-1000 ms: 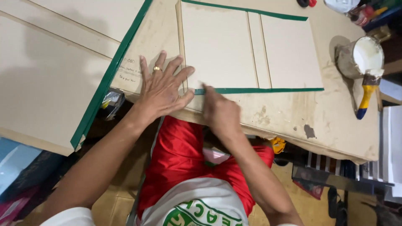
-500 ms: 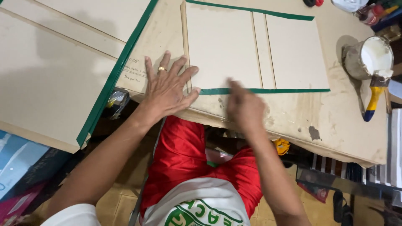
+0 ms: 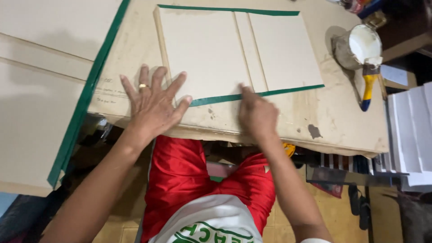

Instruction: The person applies glue to the edges of cardboard sheets using a brush and then folds the edges over to finish the piece.

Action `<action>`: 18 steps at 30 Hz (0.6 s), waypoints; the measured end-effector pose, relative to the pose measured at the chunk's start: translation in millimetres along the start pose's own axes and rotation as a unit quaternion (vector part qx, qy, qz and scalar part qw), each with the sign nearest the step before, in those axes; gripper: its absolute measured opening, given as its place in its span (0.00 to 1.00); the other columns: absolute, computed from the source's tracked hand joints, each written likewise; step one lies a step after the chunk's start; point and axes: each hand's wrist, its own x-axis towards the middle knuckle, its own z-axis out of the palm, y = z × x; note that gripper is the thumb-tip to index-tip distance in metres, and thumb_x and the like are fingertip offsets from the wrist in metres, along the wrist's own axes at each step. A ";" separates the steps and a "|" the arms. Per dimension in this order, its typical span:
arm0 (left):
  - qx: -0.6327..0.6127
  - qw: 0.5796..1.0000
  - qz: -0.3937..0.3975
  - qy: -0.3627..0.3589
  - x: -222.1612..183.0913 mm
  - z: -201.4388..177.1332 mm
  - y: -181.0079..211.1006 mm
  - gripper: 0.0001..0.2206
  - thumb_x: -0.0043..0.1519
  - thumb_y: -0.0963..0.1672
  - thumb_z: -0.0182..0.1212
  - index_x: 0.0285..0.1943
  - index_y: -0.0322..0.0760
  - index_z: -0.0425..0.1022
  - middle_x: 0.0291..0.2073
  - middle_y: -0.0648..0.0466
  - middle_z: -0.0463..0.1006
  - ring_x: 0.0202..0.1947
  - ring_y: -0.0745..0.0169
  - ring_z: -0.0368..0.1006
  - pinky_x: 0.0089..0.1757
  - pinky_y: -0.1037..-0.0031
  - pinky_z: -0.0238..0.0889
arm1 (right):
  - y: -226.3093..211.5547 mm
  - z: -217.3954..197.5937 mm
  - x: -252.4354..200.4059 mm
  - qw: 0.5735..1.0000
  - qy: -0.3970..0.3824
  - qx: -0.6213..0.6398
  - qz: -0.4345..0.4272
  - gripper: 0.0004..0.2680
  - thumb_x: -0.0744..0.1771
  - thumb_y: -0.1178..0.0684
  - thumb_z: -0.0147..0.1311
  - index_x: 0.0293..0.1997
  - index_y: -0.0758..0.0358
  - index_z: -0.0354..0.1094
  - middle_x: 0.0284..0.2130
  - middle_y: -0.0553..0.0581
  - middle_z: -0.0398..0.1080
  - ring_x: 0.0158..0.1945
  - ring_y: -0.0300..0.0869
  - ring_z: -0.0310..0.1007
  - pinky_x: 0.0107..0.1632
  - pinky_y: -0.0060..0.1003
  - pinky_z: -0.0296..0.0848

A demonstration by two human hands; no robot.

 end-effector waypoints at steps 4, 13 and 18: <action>-0.002 1.000 0.012 0.020 1.0 7.0 -5.5 0.26 0.65 0.55 0.44 0.75 0.62 0.65 0.70 0.42 0.60 0.74 0.19 0.43 0.56 0.15 0.23 | 20.6 -23.4 -7.5 0.999 -0.010 0.013 0.050 0.15 0.70 0.48 0.43 0.60 0.51 0.75 0.45 0.55 0.80 0.43 0.55 0.81 0.46 0.57 0.78; 0.011 0.999 0.037 0.020 0.9 3.5 2.6 0.25 0.65 0.53 0.46 0.75 0.62 0.65 0.69 0.38 0.60 0.73 0.15 0.44 0.57 0.15 0.28 | 31.4 2.9 37.3 0.999 0.000 0.011 0.030 0.12 0.70 0.47 0.42 0.54 0.52 0.73 0.38 0.61 0.79 0.41 0.65 0.79 0.46 0.65 0.76; 0.038 0.995 0.010 0.095 12.6 2.4 29.8 0.17 0.66 0.48 0.51 0.62 0.48 0.77 0.72 0.31 0.60 0.73 0.13 0.46 0.56 0.17 0.31 | 42.9 -57.4 8.0 0.953 0.055 0.265 0.133 0.12 0.69 0.48 0.48 0.56 0.52 0.76 0.48 0.60 0.78 0.58 0.57 0.73 0.60 0.54 0.70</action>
